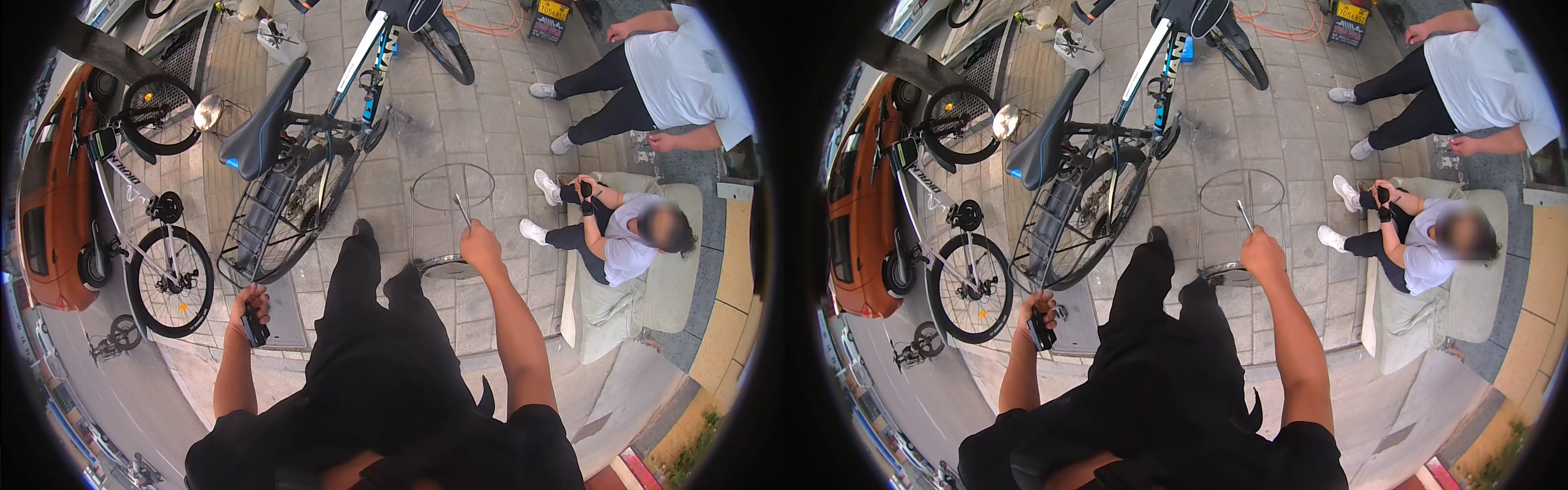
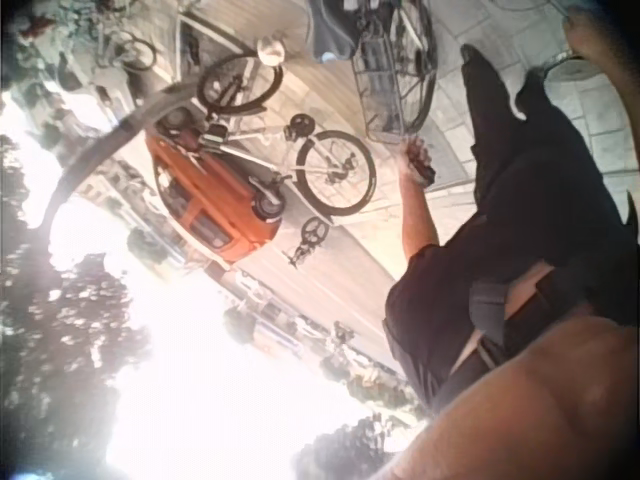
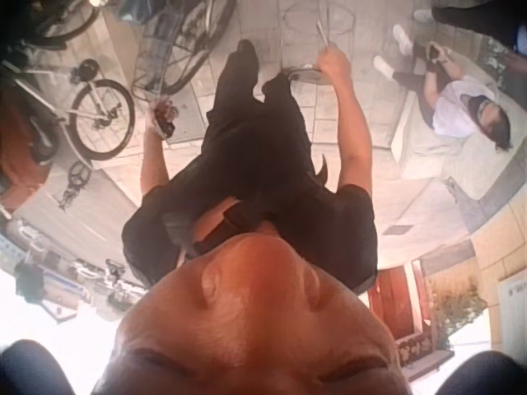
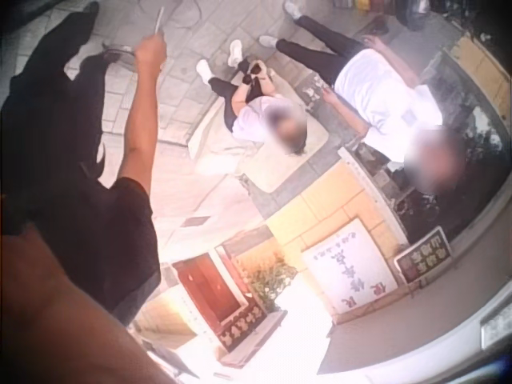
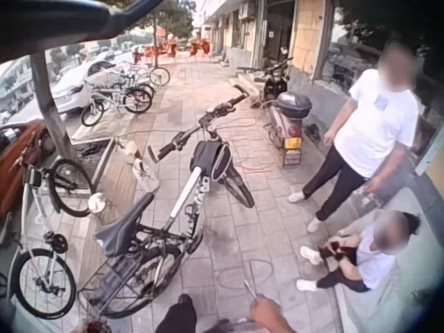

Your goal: The person installs bicycle pedals onto a bicycle crankset using a wrench. The person threads and tightens each pedal onto the crank arms, then walks into a shop and picks up a small box.

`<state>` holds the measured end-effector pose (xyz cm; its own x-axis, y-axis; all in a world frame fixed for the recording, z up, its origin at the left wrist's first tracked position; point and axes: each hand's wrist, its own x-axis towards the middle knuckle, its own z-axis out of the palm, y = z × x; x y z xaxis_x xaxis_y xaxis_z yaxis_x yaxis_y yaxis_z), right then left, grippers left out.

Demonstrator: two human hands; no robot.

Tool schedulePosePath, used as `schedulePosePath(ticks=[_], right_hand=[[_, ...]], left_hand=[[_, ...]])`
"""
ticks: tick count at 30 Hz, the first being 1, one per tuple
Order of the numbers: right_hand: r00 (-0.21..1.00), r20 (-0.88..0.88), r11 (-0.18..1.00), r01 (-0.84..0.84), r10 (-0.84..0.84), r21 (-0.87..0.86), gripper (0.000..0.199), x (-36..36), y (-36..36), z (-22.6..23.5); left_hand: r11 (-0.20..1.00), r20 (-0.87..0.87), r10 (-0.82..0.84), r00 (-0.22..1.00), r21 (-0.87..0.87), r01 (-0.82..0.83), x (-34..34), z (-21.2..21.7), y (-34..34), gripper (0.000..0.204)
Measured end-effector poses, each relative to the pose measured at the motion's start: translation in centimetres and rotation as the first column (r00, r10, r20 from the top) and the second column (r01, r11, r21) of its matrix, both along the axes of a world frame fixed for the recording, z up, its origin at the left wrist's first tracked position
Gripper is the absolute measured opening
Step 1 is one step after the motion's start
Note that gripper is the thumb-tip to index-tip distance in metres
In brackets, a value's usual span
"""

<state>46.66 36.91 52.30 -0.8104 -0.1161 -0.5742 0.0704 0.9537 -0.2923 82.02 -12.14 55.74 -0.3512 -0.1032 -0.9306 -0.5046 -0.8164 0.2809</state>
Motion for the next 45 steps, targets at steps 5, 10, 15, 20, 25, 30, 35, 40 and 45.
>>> schedulePosePath(ticks=[5,10,15,20,25,30,35,40,45], right_hand=[[0.999,-0.005,0.998,0.048,-0.048,0.041,0.050,-12.9,-4.9,-5.7],[0.997,0.081,0.994,0.007,-0.015,0.108,0.053,-24.9,-10.9,-15.1],[0.969,0.244,0.994,-0.056,0.031,0.096,0.051,-29.8,-11.9,-29.5],[0.863,0.500,0.985,-0.142,0.073,0.101,0.056,-28.1,-11.2,-43.9],[0.747,0.648,0.968,-0.244,0.148,0.060,0.060,-29.0,-8.0,-57.8],[0.717,0.647,0.937,-0.348,0.260,0.010,0.042,-28.3,-4.3,-70.5],[0.592,0.550,0.740,-0.669,0.588,-0.070,0.035,-30.9,-4.3,-75.1],[0.926,0.374,0.902,0.199,-0.045,-0.383,0.040,-34.3,-5.1,-73.5],[0.710,0.705,0.356,0.657,0.004,-0.664,0.038,-32.2,-8.2,-57.1]], left_hand=[[0.950,-0.181,0.143,0.973,0.301,-0.084,-17.4,-5.6,6.8,0.033],[0.871,-0.298,0.138,0.944,0.491,0.028,-39.3,-17.6,9.9,0.037],[0.949,-0.326,-0.023,0.945,0.289,0.123,-57.7,-27.3,12.2,0.044],[0.962,-0.321,-0.107,0.941,0.204,0.179,-66.3,-40.9,13.3,0.041],[0.901,-0.211,-0.397,0.893,-0.273,0.336,-72.3,-53.8,16.4,0.034],[0.664,-0.345,-0.740,0.577,-0.511,0.546,-76.9,-56.0,20.2,0.032],[0.580,-0.347,-0.806,0.479,-0.622,0.526,-74.9,-60.1,21.8,0.032],[0.613,-0.115,-0.616,0.779,-0.691,0.383,-70.6,-59.9,22.8,0.044],[0.707,-0.200,-0.339,0.919,-0.699,0.108,-65.9,-65.1,21.8,0.051]])
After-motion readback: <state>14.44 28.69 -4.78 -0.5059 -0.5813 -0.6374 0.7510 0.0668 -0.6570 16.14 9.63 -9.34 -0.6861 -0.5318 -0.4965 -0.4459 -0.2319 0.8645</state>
